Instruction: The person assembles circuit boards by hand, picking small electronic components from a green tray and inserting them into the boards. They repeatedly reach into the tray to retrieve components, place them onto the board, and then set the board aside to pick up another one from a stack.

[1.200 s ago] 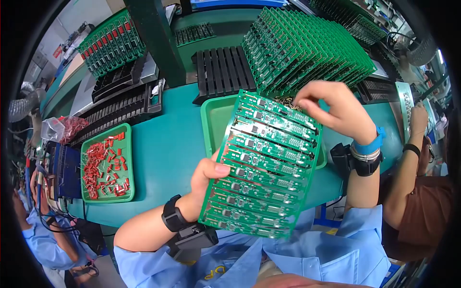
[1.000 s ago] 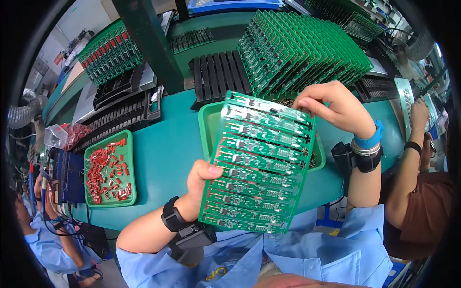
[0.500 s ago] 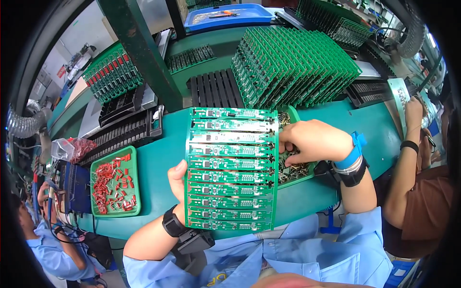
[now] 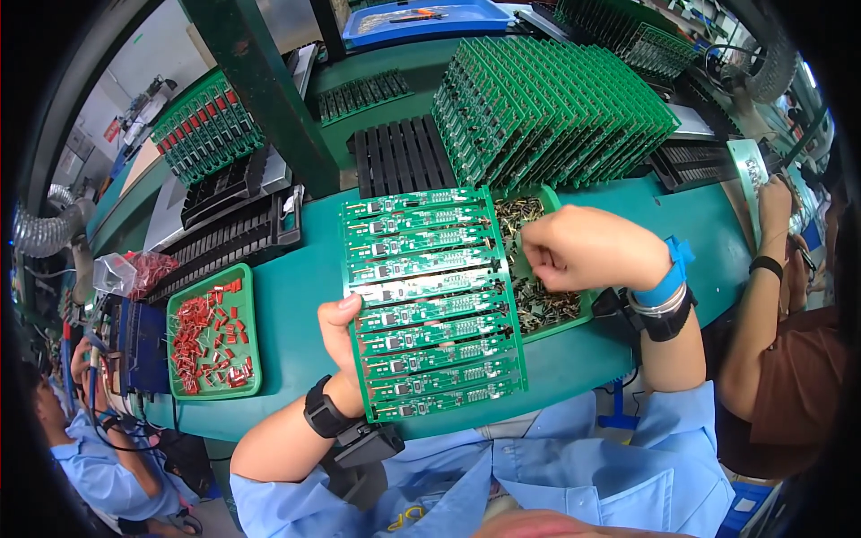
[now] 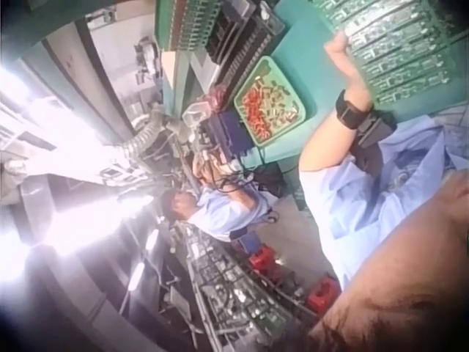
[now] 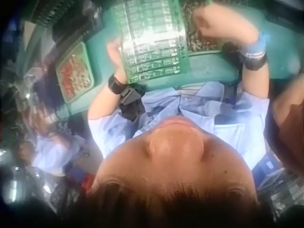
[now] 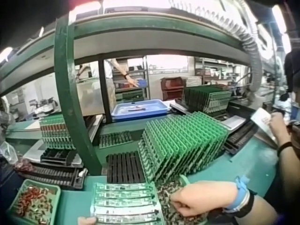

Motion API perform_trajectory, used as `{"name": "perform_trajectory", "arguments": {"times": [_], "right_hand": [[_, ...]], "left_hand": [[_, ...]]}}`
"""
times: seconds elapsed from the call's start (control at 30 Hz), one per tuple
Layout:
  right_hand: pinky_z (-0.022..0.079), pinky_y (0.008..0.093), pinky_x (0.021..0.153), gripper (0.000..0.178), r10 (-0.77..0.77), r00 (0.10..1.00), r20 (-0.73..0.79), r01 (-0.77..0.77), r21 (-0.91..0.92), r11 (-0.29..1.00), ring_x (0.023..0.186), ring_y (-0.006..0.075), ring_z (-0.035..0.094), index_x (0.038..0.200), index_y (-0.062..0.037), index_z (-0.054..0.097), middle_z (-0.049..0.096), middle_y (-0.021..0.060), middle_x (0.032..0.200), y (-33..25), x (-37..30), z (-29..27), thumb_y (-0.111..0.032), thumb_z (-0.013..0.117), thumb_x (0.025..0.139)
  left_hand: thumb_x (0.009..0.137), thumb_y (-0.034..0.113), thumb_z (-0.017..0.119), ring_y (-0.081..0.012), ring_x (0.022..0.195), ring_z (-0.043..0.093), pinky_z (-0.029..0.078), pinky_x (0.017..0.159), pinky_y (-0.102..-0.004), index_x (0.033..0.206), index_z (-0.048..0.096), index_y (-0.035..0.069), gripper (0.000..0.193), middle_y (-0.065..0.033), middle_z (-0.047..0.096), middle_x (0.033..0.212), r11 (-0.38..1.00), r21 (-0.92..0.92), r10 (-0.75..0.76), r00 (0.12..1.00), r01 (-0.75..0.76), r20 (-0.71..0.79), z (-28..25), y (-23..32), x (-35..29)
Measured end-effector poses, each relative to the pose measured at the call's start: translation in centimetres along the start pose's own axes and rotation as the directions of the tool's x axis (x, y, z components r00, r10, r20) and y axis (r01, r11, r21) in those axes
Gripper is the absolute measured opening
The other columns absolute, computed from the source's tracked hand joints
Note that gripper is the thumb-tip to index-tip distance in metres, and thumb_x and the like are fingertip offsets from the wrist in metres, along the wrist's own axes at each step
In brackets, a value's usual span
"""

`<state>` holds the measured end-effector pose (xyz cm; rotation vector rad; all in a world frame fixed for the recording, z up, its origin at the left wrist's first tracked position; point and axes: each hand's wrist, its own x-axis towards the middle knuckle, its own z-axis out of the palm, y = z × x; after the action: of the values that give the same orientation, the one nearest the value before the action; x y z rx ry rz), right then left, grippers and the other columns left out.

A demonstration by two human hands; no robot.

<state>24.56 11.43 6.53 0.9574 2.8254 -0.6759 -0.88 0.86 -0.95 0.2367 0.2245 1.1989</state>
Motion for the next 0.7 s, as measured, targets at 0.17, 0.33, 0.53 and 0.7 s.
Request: {"name": "perform_trajectory", "arguments": {"times": [0.17, 0.33, 0.53, 0.7], "right_hand": [[0.048, 0.0303, 0.059, 0.012, -0.151, 0.896, -0.418, 0.185, 0.040, 0.982, 0.067, 0.0227, 0.060, 0.085, -0.0037, 0.066, 0.061, 0.0084, 0.075, 1.1, -0.2, -0.7, -0.002, 0.066, 0.074], [0.048, 0.0281, 0.057, 0.015, -0.206, 0.739, -0.641, 0.157, -0.134, 0.979, 0.068, 0.0194, 0.061, 0.091, -0.0019, 0.067, 0.062, 0.0075, 0.078, -0.3, -0.7, -1.2, -0.001, 0.067, 0.077], [0.048, 0.0252, 0.057, 0.013, -0.123, 0.713, -0.691, 0.294, 0.136, 0.946, 0.071, 0.0144, 0.061, 0.093, -0.0023, 0.067, 0.064, 0.0054, 0.083, -3.2, 0.5, -0.2, -0.001, 0.066, 0.080], [0.048, 0.0224, 0.057, 0.013, -0.118, 0.686, -0.718, 0.413, 0.251, 0.875, 0.072, 0.0112, 0.061, 0.093, -0.0028, 0.067, 0.065, 0.0048, 0.084, -3.8, 1.2, 0.8, 0.000, 0.067, 0.080]], "left_hand": [[0.077, 0.040, 0.048, -0.0325, 0.097, 0.061, 0.051, 0.083, -0.0455, 0.127, 0.046, -0.003, 0.066, -0.0221, 0.058, 0.117, 0.999, 0.019, -0.042, 0.999, 0.042, 0.010, -0.1, -0.1, 0.0], [0.077, 0.039, 0.047, -0.0313, 0.097, 0.061, 0.051, 0.083, -0.0446, 0.127, 0.044, -0.004, 0.066, -0.0212, 0.057, 0.117, 0.992, 0.106, -0.063, 0.997, 0.066, -0.037, 0.8, -0.6, -0.2], [0.076, 0.037, 0.048, -0.0304, 0.101, 0.059, 0.051, 0.085, -0.0436, 0.130, 0.040, -0.003, 0.068, -0.0199, 0.055, 0.119, 0.963, 0.208, -0.159, 0.985, 0.170, -0.067, 0.6, -0.4, -1.1], [0.074, 0.035, 0.050, -0.0304, 0.107, 0.056, 0.048, 0.090, -0.0441, 0.136, 0.032, 0.001, 0.073, -0.0194, 0.051, 0.124, 0.915, 0.371, -0.102, 0.982, 0.156, -0.160, 2.0, -0.8, -1.2]]}}
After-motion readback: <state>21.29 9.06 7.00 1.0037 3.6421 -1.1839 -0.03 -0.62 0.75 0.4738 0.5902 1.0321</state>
